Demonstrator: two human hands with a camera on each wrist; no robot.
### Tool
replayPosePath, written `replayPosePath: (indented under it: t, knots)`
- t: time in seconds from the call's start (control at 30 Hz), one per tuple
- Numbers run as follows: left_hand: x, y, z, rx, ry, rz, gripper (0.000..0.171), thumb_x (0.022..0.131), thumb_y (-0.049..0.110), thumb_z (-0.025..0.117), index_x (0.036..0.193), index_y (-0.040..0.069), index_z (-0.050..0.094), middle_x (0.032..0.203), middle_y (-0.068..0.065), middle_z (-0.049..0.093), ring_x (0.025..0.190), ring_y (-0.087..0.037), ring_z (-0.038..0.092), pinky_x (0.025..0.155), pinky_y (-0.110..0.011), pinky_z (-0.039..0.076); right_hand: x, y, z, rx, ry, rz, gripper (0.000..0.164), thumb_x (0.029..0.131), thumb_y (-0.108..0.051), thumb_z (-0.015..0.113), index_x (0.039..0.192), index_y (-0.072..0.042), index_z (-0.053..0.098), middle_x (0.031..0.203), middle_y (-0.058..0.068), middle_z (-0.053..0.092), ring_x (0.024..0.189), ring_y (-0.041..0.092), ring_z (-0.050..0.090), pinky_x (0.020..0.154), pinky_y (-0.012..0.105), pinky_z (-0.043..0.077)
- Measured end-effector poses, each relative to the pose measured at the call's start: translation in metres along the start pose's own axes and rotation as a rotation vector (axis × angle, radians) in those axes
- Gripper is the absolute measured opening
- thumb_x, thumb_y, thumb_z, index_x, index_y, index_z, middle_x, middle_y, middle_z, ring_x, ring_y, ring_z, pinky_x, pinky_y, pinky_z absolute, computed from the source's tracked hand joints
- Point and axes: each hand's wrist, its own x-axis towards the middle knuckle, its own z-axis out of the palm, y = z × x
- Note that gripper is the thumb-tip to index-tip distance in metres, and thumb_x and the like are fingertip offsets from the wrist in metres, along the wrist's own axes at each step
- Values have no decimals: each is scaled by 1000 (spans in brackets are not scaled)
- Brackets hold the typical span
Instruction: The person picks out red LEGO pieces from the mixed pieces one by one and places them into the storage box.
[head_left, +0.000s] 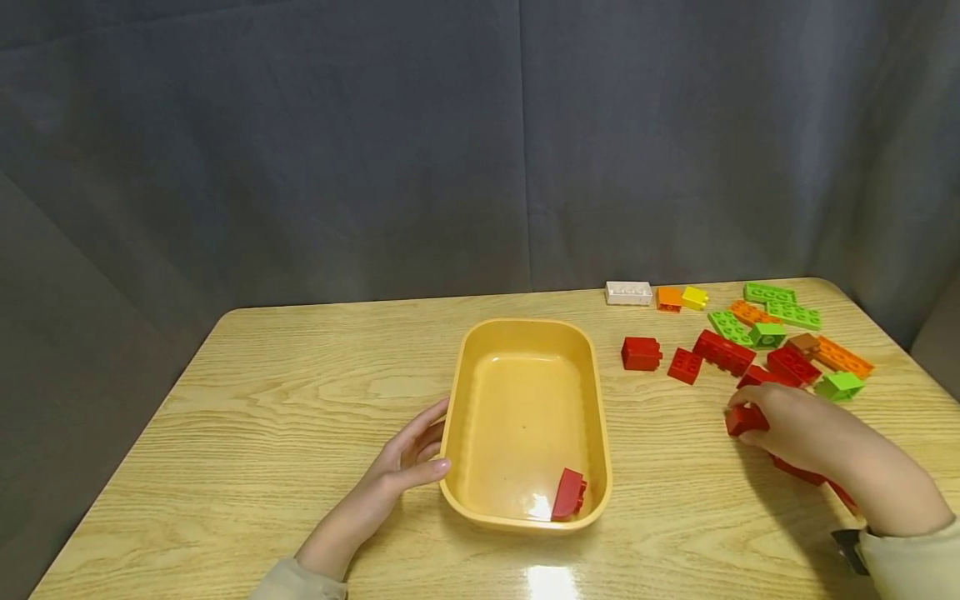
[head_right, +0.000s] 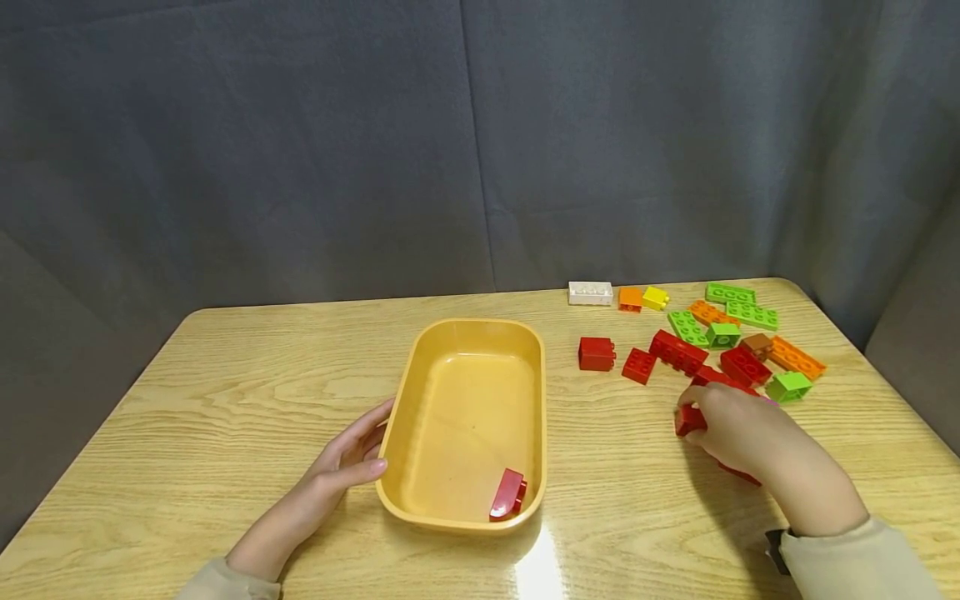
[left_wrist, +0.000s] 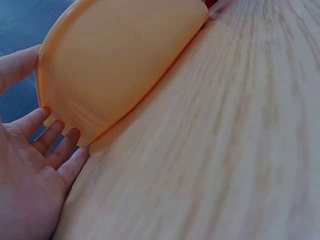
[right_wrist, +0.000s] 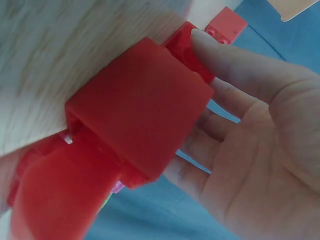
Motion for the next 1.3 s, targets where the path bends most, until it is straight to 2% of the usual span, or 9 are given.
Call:
replayPosePath:
  t: [0.23,0.53,0.67,0.8,1.07,1.3]
  knots:
    - [0,0,0,2,7,-3,74,95,17,56,158,7,18,157,-21,28,142,-40,29,113,-63,18,0,-2,3,5,8,-6,21,79,-10,81,84,-15,61,78,-3,54,72,20,49,66,37,44]
    - [0,0,0,6,-3,4,74,95,16,55,158,7,17,157,-21,27,142,-40,29,111,-64,21,1,-1,5,-12,24,-22,22,78,-8,81,83,-17,62,79,-5,55,71,17,48,63,34,41]
    - [0,0,0,5,-5,6,74,96,16,55,158,8,17,158,-21,27,142,-39,29,111,-64,22,1,-4,5,-12,49,-35,21,77,-8,82,85,-16,64,80,-6,58,72,17,50,65,37,45]
    - [0,1,-1,4,-7,5,74,96,16,55,158,8,17,158,-21,26,143,-40,28,111,-65,21,2,-9,3,0,111,-60,20,78,-10,83,90,-14,68,82,-5,63,73,18,54,68,42,50]
    - [0,1,-1,9,-7,2,73,96,15,55,158,8,17,158,-21,27,142,-40,28,111,-65,21,2,-22,0,-24,188,-91,25,79,-17,83,98,-10,69,91,0,68,80,23,63,74,50,53]
    - [0,1,0,1,-3,-2,74,95,15,55,158,7,17,158,-21,27,142,-39,29,111,-64,22,0,-33,-4,-57,248,-127,33,78,-12,84,107,-6,70,98,6,71,87,30,67,77,53,53]
